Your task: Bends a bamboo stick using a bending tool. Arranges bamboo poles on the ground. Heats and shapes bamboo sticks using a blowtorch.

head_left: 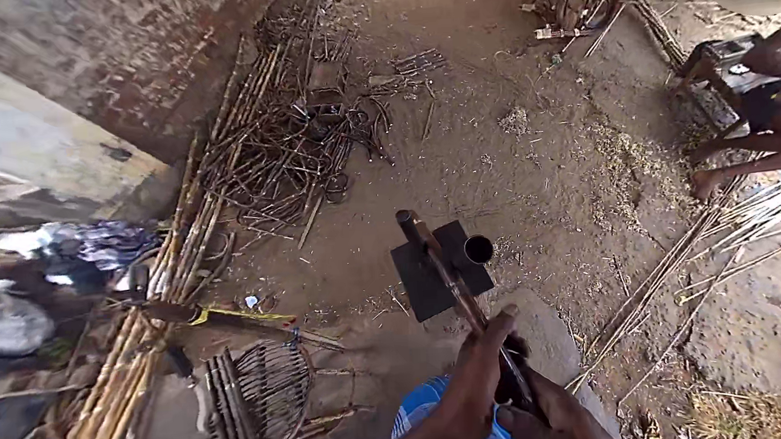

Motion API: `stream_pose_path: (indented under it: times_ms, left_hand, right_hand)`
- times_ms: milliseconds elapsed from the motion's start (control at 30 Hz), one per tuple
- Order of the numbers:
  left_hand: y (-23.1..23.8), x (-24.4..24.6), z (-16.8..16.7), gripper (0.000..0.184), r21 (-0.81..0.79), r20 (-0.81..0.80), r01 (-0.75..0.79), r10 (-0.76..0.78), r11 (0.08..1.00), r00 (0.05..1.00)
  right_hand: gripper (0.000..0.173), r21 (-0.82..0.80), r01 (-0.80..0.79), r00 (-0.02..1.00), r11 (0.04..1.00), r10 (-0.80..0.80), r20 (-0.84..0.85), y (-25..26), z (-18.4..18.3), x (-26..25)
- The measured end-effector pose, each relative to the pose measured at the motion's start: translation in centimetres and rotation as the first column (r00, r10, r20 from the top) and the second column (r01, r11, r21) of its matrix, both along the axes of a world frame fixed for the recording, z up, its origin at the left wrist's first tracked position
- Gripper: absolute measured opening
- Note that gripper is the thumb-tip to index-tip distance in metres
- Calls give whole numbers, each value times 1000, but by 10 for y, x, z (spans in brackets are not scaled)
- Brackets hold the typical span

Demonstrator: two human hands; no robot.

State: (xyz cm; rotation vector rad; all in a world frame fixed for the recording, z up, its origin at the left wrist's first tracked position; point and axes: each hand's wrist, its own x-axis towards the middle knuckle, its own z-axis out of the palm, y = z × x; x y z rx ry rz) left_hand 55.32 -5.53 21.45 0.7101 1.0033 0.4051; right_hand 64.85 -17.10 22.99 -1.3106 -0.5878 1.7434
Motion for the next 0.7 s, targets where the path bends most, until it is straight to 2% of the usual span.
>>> stream_pose_path:
  times_ms: [33,67,100,167,200,267,367,500,533,600,633,700]
  left_hand:
    - [7,-13,4,36,115,-49,25,-19,993,999]
    - [14,-25,13,40,233,-57,35,-23,972,998]
    - [19,-36,27,42,311,-20,30,-25,950,999]
    - [21,-58,60,34,386,58,45,-73,921,996]
    - [16,-69,75,30,414,65,49,-83,909,994]
    - [9,-84,94,28,453,70,21,-59,891,996]
    - [7,-94,104,29,528,80,-34,-10,848,997]
    - [-8,-116,108,28,583,66,-50,14,811,998]
    - [-12,-121,109,30,580,61,-53,22,813,998]
    - [-18,-128,109,32,555,72,-72,39,829,997]
    - [-22,-131,109,32,535,81,-81,45,841,996]
    - [-32,-132,103,32,538,83,-93,57,838,995]
  right_hand:
    - [24,49,89,994,995,-86,-60,-2,1,-15]
    - [31,129,161,981,978,-144,-131,-2,-1,-26]
    - [48,217,202,967,955,-159,-199,-2,-3,-33]
    - [96,335,199,964,921,-122,-236,-8,-2,-42]
    - [110,379,187,970,906,-108,-219,-14,0,-44]
    - [121,448,200,979,871,-156,-133,-27,1,-50]
    - [124,505,240,967,829,-250,-48,-51,2,-48]
    - [121,500,211,971,840,-238,-11,-83,-2,-57]
    - [115,513,193,971,836,-238,24,-87,-5,-63]
    - [87,553,133,957,823,-252,145,-90,-5,-78]
    - [79,559,86,936,824,-259,237,-90,-2,-87]
    - [85,517,-1,875,856,-249,415,-85,7,-106]
